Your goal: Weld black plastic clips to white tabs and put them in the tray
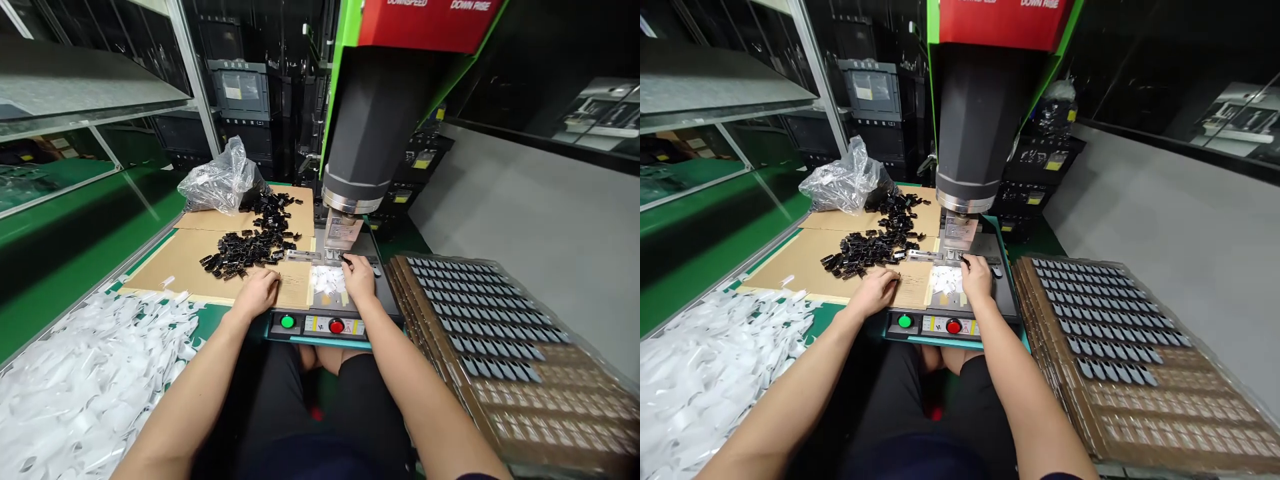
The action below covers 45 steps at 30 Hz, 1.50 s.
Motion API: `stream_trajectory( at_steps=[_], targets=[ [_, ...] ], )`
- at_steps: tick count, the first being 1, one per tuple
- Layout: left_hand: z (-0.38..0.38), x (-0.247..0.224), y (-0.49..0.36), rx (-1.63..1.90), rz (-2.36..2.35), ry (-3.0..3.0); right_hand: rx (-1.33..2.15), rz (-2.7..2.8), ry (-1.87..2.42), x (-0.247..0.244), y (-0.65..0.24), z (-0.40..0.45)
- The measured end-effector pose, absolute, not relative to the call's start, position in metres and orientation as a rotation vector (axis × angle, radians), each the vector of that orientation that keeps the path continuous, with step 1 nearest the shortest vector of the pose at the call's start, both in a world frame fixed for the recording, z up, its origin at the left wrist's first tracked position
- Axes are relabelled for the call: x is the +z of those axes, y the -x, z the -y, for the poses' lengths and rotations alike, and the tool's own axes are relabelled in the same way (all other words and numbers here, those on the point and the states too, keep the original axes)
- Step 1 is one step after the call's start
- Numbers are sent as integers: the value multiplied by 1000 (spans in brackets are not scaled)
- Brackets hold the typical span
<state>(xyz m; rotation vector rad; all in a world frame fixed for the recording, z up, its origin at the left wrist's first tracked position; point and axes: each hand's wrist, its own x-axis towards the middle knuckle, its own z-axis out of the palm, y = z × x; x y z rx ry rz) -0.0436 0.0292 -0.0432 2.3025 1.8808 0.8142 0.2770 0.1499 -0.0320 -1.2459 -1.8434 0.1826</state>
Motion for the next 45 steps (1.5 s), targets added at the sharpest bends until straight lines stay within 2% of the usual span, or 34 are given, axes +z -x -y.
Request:
stream_trajectory(
  at_steps=[7, 13, 18, 23, 31, 38, 45],
  targets=[
    [-31, -54, 41, 999, -1879, -2202, -23, 2004, 1377, -30, -268, -166],
    [-30, -57, 41, 831, -2125, -2141, -191, 2253, 1494, -16, -266, -158],
    [-37, -42, 25, 953, -2135, -2035, -175, 2409, 1563, 1, -270, -150],
    [-78, -17, -32, 1114, -1953, -2086, -127, 2453, 1624, 9, -270, -145],
    [-138, -7, -102, 782, -2045, -2265, -70, 2431, 1637, 11, -270, -139],
    [-131, 1, -109, 507, -2058, -2354, -58, 2391, 1602, 6, -270, -143],
    [-124, 14, -98, 476, -1950, -2192, -29, 2348, 1566, 11, -276, -138]
  ],
)
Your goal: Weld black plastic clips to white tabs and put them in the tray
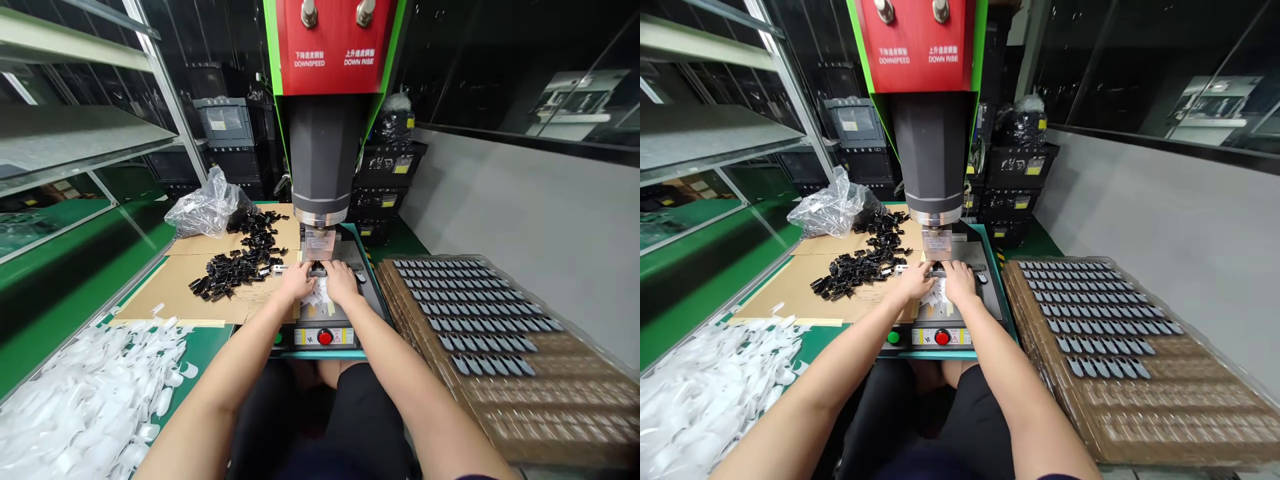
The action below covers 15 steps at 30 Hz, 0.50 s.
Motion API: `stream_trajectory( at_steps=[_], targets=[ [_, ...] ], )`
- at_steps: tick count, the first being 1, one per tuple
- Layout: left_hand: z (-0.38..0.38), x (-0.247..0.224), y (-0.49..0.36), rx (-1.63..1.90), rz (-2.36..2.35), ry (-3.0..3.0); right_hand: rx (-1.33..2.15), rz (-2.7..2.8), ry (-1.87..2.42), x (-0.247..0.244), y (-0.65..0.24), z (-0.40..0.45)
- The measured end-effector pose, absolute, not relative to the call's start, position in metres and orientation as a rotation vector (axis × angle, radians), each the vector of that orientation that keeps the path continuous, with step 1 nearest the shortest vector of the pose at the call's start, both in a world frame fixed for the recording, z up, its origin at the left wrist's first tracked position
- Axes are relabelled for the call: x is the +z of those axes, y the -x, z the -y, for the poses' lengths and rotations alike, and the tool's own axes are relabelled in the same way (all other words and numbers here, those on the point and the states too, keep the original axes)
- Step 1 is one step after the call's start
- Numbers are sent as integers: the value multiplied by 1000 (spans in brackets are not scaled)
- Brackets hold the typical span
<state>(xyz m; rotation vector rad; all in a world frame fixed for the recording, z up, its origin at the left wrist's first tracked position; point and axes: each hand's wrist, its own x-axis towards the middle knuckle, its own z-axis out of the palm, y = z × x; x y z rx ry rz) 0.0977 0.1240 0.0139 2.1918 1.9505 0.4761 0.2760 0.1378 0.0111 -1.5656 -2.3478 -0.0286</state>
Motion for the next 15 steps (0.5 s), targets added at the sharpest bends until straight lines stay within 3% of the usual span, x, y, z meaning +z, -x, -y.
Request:
stream_trajectory(
  at_steps=[5, 11, 15],
  targets=[
    [-81, -1, -45, 660, -1846, -2053, 78, 2063, 1514, -11, -335, -106],
    [-10, -38, 19, 295, -1695, -2227, 100, 2100, 1471, -66, -424, -45],
    [6, -45, 22, 249, -1767, -2308, 92, 2215, 1581, -79, -439, -28]
  ],
)
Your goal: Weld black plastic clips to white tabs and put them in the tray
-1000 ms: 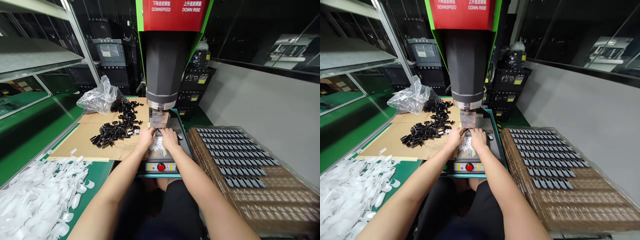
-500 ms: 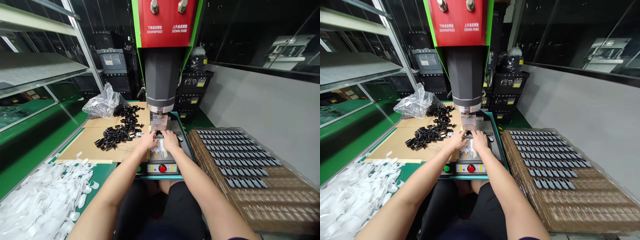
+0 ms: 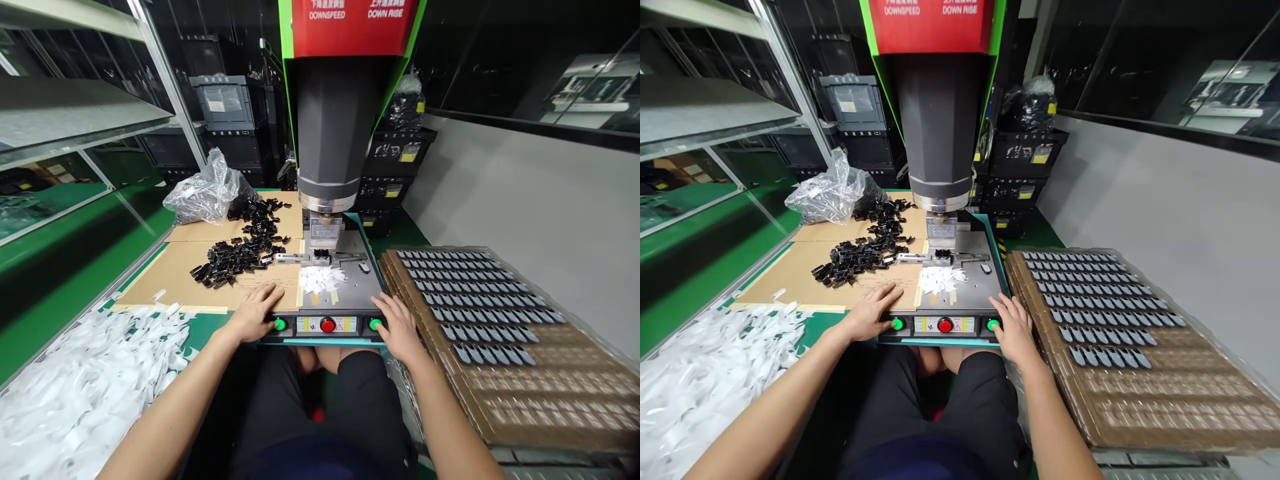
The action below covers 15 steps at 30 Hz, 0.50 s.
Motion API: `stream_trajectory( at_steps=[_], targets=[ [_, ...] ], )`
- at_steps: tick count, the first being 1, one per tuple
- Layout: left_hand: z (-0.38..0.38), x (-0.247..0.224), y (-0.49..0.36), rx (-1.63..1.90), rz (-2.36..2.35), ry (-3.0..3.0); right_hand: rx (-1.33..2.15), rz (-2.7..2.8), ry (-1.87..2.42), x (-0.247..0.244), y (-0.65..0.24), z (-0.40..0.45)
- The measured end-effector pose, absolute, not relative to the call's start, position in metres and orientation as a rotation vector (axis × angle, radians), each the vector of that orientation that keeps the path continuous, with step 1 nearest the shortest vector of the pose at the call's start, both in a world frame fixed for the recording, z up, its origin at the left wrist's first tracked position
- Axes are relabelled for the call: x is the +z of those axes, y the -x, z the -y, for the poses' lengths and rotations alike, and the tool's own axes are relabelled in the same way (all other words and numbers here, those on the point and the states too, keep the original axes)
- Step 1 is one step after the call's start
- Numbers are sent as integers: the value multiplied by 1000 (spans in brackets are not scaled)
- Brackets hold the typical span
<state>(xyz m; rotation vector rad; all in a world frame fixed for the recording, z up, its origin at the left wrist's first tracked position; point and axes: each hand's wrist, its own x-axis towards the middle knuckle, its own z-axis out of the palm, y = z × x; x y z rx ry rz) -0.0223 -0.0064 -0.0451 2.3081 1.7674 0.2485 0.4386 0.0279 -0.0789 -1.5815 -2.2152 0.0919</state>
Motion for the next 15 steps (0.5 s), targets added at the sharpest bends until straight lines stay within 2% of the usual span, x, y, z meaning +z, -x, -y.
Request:
stream_trajectory(
  at_steps=[8, 15],
  targets=[
    [6, -38, 15, 301, -1779, -2280, 0, 2203, 1610, -75, -432, -43],
    [9, -39, 10, 479, -1814, -2248, -49, 2073, 1698, -54, -387, -81]
  ],
)
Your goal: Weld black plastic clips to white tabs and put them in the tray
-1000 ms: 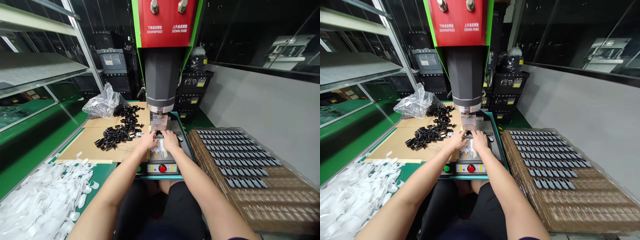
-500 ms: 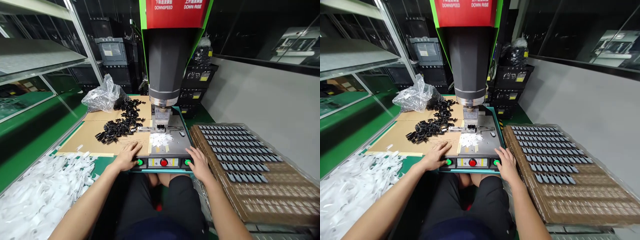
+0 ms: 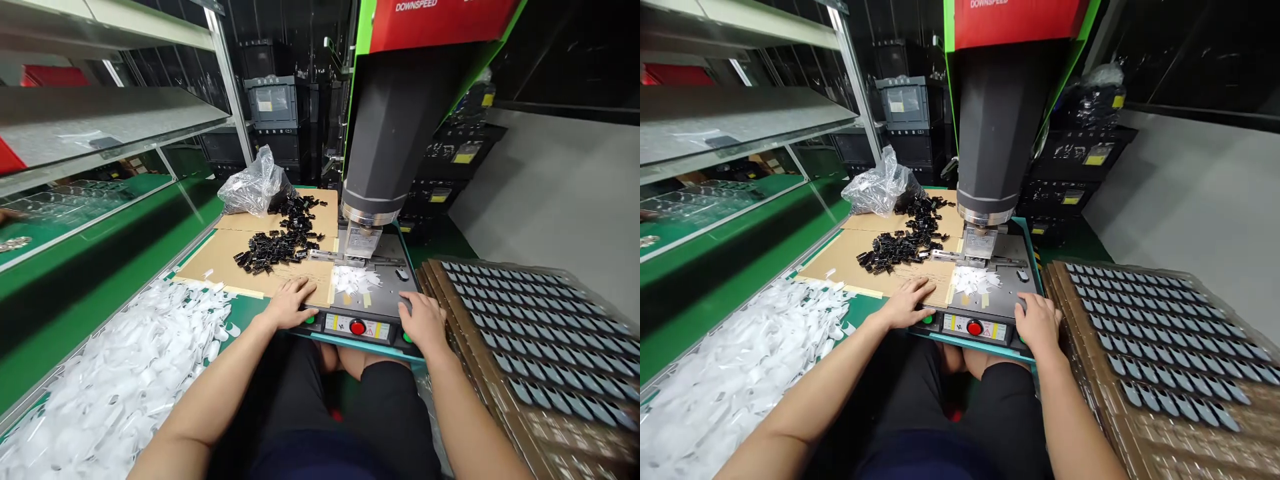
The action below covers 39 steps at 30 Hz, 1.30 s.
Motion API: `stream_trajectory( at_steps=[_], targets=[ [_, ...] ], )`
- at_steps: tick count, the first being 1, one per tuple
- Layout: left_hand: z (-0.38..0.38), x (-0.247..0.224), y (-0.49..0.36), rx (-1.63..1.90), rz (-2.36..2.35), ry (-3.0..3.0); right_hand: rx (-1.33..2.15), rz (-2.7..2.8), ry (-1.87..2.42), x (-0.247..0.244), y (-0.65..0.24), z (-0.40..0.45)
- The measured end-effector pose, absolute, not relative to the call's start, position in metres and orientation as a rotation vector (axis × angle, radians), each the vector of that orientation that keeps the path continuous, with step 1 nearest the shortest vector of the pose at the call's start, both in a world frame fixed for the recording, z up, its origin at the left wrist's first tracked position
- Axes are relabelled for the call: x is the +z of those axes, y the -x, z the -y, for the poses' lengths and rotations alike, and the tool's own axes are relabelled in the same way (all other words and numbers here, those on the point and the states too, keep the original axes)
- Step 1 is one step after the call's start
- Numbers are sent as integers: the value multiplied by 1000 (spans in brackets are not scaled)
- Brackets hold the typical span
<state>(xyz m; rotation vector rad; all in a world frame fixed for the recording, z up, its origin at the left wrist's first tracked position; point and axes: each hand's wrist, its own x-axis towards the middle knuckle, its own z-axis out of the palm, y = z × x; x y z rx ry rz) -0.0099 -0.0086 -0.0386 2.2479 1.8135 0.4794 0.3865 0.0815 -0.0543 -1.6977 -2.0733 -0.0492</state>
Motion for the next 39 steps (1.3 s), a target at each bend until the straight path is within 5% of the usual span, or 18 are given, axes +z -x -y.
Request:
stream_trajectory(
  at_steps=[6, 10, 24, 39],
  targets=[
    [-11, -14, 53, 852, -2403, -1896, -13, 2025, 1804, -46, -353, -115],
    [-28, -3, 87, 763, -2736, -1591, -15, 2002, 1768, -53, -346, -118],
    [-19, -17, 61, 402, -2640, -1926, -40, 2018, 1735, -52, -345, -108],
    [-89, 21, 67, 462, -2487, -2067, -39, 2011, 1722, -53, -346, -107]
  ],
)
